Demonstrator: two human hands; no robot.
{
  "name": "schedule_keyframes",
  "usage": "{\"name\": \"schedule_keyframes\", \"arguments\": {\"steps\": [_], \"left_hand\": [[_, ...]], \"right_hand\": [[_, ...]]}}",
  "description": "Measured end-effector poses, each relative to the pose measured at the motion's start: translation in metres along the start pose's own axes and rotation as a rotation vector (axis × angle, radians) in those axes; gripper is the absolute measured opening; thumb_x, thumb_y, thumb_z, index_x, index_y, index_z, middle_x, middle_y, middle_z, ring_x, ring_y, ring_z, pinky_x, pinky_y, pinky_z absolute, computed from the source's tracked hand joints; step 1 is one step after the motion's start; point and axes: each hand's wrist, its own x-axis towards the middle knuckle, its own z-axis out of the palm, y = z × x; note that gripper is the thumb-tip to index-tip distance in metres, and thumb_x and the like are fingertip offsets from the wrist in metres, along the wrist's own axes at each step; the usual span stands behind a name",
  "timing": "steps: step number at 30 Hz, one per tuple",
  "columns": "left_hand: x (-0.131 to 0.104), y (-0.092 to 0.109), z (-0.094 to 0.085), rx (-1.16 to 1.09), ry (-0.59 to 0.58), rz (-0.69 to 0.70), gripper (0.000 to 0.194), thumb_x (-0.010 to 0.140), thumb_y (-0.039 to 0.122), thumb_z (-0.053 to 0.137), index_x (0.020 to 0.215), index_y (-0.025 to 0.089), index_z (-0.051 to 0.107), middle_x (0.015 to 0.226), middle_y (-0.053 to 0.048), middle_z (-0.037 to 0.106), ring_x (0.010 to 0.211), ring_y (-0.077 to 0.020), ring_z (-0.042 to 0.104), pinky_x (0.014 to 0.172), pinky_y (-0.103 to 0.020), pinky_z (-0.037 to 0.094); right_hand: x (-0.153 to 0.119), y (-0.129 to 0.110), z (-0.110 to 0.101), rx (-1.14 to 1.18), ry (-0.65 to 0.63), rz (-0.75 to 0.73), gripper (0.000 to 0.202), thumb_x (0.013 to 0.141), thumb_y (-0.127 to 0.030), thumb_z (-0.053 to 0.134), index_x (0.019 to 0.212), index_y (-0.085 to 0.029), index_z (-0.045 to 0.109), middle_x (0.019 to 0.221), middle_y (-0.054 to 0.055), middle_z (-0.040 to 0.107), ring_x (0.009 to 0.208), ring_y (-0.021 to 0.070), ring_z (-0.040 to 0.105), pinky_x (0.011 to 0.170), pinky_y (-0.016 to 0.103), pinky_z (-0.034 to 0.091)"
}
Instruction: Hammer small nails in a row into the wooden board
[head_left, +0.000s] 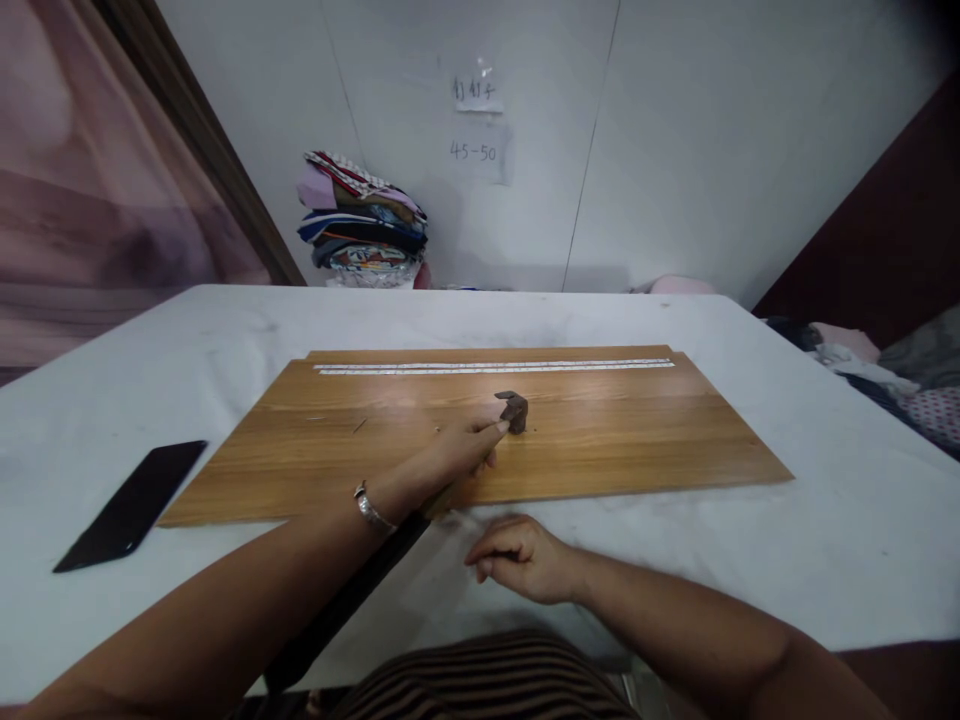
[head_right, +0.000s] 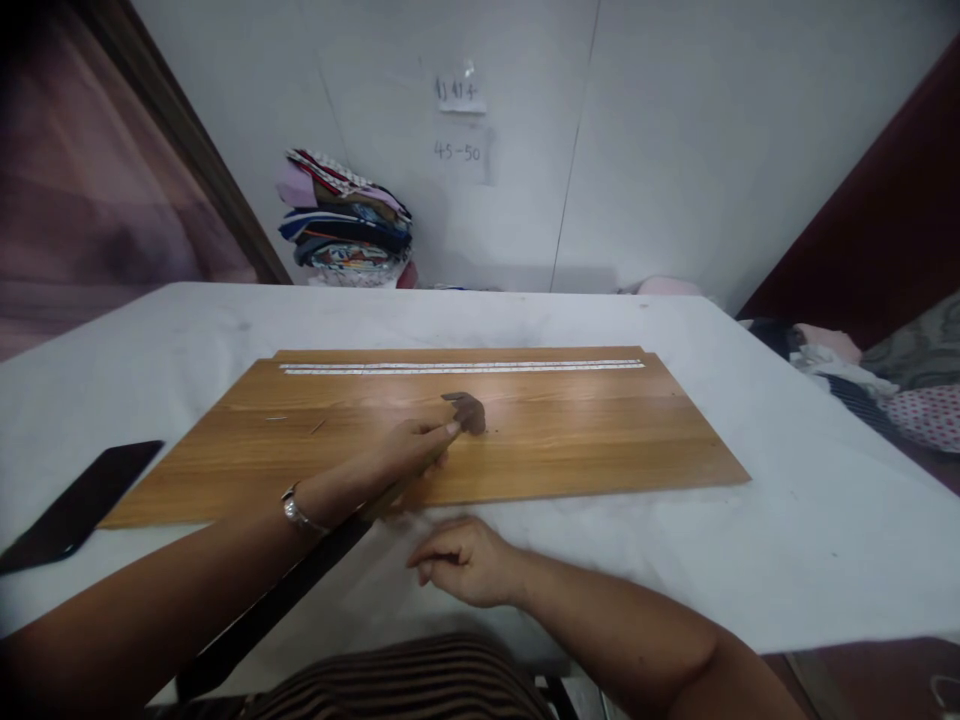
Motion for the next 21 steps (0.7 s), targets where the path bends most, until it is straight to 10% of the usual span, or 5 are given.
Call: {"name": "schedule_keyframes", "arguments": {"steps": [21], "left_hand": [[-0.009, 0.011, -0.008, -0.009, -0.001, 0.018, 0.044, 0.082, 0.057, 0.043, 0.076, 0.016, 0.059, 0.058, 0.001, 0.054, 0.047, -0.0105, 0.046, 0.045, -0.022, 0.035]], "right_hand": [[0.0, -0.001, 0.0, -0.008, -0.012, 0.013, 0.019, 0.086, -0.022, 0.052, 0.092, -0.015, 0.069, 0.074, 0.005, 0.072, 0.071, 0.0137, 0.065, 0.07, 0.025, 0.05]]}}
